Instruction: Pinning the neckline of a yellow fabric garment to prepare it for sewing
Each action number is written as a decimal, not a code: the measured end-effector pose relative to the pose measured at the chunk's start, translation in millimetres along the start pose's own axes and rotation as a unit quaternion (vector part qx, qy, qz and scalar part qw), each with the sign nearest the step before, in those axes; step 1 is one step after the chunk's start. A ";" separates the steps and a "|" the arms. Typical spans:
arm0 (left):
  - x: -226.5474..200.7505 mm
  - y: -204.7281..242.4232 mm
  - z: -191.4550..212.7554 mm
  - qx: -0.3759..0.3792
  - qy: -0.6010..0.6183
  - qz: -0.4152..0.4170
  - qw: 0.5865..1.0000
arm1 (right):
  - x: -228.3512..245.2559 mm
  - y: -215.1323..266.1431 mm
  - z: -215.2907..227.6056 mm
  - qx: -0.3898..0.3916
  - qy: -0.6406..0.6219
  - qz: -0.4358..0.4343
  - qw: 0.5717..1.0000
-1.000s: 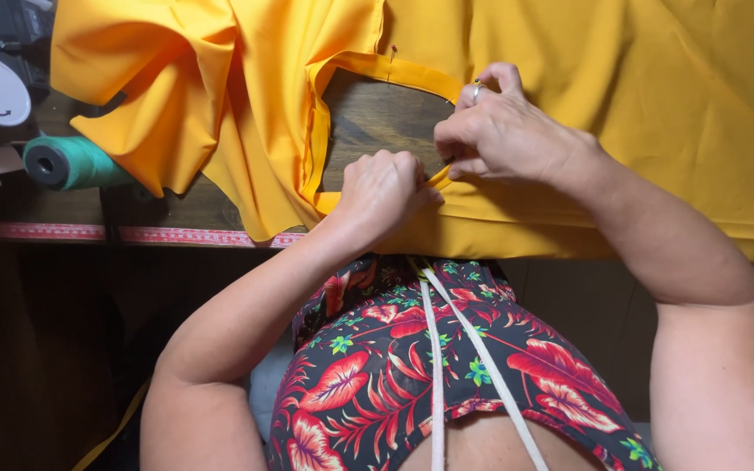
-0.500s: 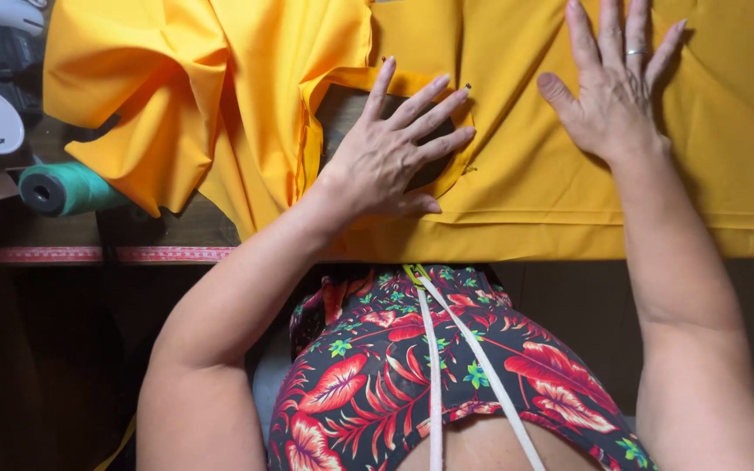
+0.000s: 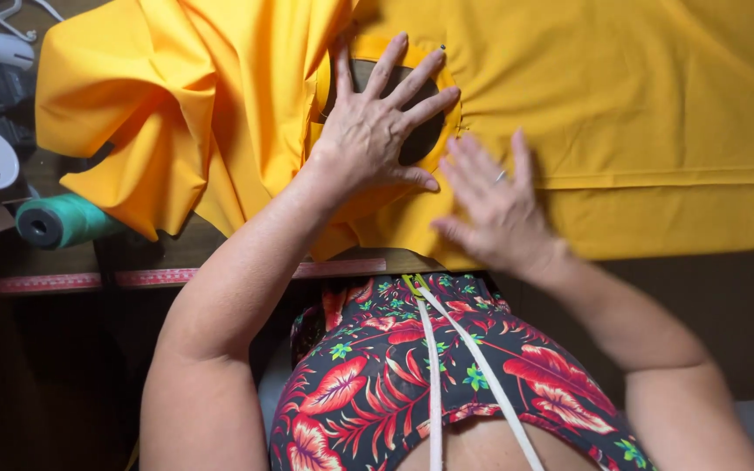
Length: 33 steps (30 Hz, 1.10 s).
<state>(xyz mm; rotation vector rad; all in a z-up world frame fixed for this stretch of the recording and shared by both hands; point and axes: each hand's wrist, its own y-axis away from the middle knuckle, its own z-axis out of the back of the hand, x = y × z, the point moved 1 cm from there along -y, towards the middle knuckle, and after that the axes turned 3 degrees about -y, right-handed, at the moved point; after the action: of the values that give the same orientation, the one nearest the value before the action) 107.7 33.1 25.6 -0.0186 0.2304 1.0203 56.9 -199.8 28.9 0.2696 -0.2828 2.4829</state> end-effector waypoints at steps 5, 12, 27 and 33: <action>4.1 -7.4 -9.1 -0.032 0.006 -0.005 0.999 | 26.6 21.3 -15.8 -0.001 -0.009 -0.045 0.999; 6.2 -8.6 5.8 0.014 0.002 -0.024 1.000 | 25.2 33.3 -20.5 0.007 -0.006 -0.030 0.999; 3.9 -10.6 17.7 0.114 -0.024 -0.027 0.993 | 26.5 26.5 -1.2 0.002 -0.016 -0.008 1.000; 4.3 -6.3 16.7 0.103 -0.038 -0.027 0.994 | 18.9 -0.3 2.7 -0.035 0.000 0.007 0.999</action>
<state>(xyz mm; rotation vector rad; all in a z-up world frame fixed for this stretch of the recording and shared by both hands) 118.2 35.5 40.4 0.2005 0.2639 0.9370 42.5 -189.7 36.3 0.2406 -0.3721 2.4805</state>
